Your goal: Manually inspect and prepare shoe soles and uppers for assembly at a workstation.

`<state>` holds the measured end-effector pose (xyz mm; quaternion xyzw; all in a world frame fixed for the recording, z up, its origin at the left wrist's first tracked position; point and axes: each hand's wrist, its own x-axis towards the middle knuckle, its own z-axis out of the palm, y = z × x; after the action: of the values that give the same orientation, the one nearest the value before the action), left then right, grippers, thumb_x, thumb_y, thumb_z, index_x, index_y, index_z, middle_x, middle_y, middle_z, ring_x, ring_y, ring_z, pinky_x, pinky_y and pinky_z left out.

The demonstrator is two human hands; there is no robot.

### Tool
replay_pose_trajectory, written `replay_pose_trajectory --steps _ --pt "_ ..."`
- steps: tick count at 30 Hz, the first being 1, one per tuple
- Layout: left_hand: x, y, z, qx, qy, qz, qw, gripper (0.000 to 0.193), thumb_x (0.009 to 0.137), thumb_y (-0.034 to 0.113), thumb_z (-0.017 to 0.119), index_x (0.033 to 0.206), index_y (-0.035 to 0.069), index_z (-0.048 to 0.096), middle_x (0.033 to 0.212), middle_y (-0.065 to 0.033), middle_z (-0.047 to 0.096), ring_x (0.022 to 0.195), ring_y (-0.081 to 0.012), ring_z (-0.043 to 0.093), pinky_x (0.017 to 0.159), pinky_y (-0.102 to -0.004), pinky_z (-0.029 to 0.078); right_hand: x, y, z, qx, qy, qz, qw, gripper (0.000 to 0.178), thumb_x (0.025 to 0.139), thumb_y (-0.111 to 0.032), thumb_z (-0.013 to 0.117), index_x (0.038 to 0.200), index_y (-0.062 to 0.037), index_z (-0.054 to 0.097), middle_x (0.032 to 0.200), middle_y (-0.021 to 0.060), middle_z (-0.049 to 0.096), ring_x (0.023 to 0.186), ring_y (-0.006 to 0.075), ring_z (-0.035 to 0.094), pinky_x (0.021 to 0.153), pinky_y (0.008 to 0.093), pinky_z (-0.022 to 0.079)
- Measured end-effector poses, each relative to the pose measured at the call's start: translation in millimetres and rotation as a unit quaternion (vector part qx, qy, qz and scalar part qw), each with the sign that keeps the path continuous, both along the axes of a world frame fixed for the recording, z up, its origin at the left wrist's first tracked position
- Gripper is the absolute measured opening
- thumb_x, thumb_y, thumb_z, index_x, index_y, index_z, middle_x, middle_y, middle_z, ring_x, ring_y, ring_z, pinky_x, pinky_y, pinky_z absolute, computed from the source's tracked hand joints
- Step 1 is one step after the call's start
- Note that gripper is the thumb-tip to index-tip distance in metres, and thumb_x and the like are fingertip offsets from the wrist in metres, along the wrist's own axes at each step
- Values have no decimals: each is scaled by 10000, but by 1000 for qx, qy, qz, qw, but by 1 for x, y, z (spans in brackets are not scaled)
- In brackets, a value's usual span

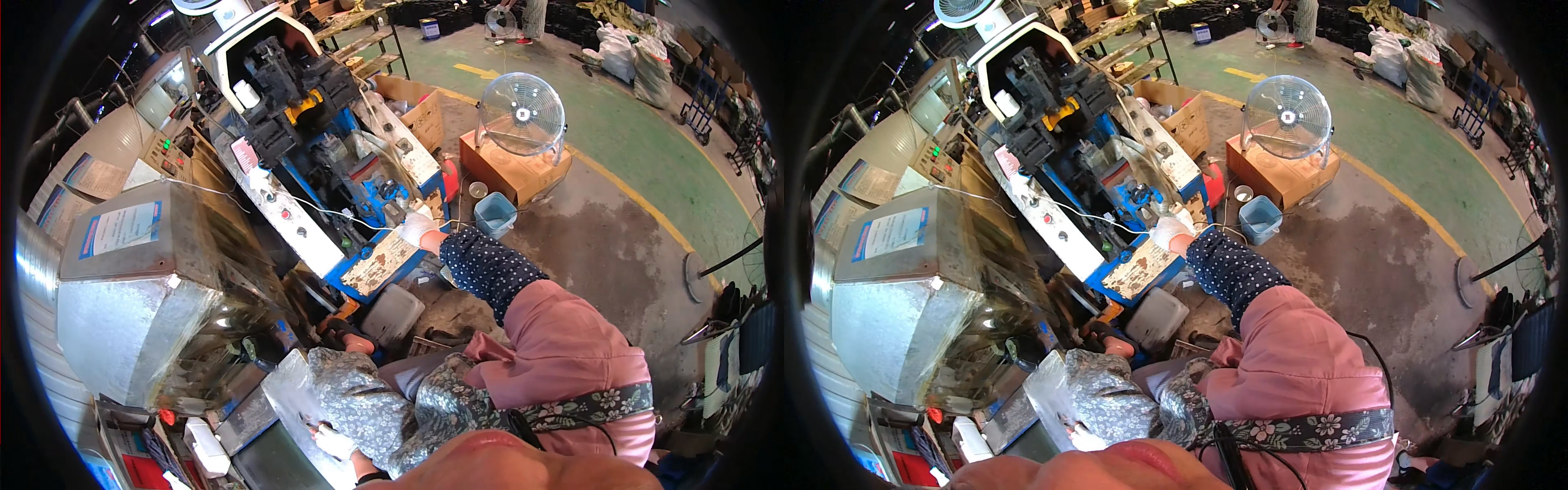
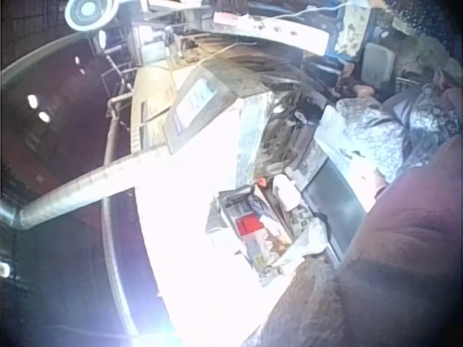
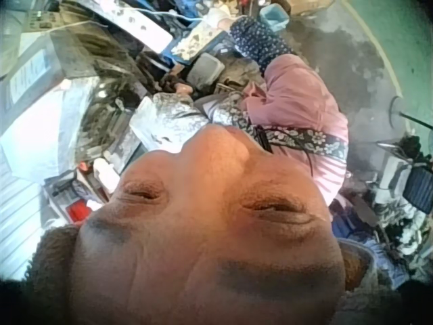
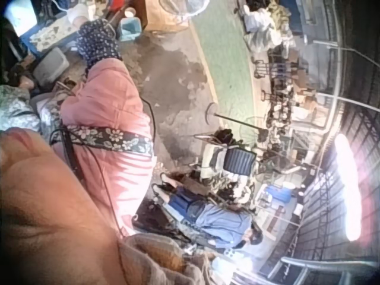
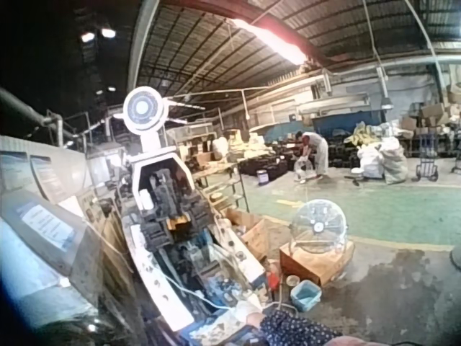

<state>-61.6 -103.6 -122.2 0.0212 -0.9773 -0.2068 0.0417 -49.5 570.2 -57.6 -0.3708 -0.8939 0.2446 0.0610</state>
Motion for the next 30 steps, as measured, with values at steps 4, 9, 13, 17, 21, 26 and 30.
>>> replay_pose_trajectory --steps 4,9,13,17,21,26,30 --pt "0 0 4 11 24 -20 999 545 1075 347 440 1372 -88 579 1491 -297 517 1427 -429 438 1197 -458 327 -2 3 -9 3 27 2 1000 484 922 -408 590 1024 32 764 1041 294 728 1024 421 713 920 496 551" --pt "4 4 6 18 33 -20 999 541 1075 354 439 1356 -82 593 1498 -294 511 1421 -445 431 1204 -468 310 -7 7 -18 46 7 43 998 494 930 -412 576 1039 32 765 1054 292 728 1026 414 715 924 496 550" --pt "8 5 10 -3 48 -34 998 509 1072 345 443 1298 -71 626 1481 -292 524 1392 -448 450 1184 -480 328 -6 6 -13 4 10 1 1000 502 930 -420 576 1050 30 765 1075 291 726 1036 413 714 932 494 548" --pt "8 4 12 -43 62 -62 995 467 1074 335 444 1231 -52 653 1459 -291 541 1379 -448 457 1165 -493 343 1 -2 3 9 16 0 1000 494 929 -416 581 1037 29 765 1071 292 725 1048 413 711 936 493 547" --pt "5 5 6 -13 27 -16 999 429 1079 319 442 1216 -23 662 1453 -282 548 1372 -457 458 1153 -508 351 9 -10 18 -41 32 -39 998 471 926 -399 594 1004 33 767 1032 290 729 1028 419 715 915 499 554" --pt "7 6 0 8 45 6 999 431 1079 308 445 1232 -39 650 1465 -290 537 1371 -457 463 1167 -502 344 13 -14 24 -28 41 -31 998 480 932 -406 613 995 46 764 1005 300 728 996 439 717 897 501 563" --pt "9 6 5 38 60 10 997 459 1085 316 425 1286 -39 635 1475 -290 531 1384 -451 457 1185 -488 332 12 -14 23 -12 28 -31 999 492 957 -407 594 1008 57 749 1037 289 727 1007 409 713 899 473 552"
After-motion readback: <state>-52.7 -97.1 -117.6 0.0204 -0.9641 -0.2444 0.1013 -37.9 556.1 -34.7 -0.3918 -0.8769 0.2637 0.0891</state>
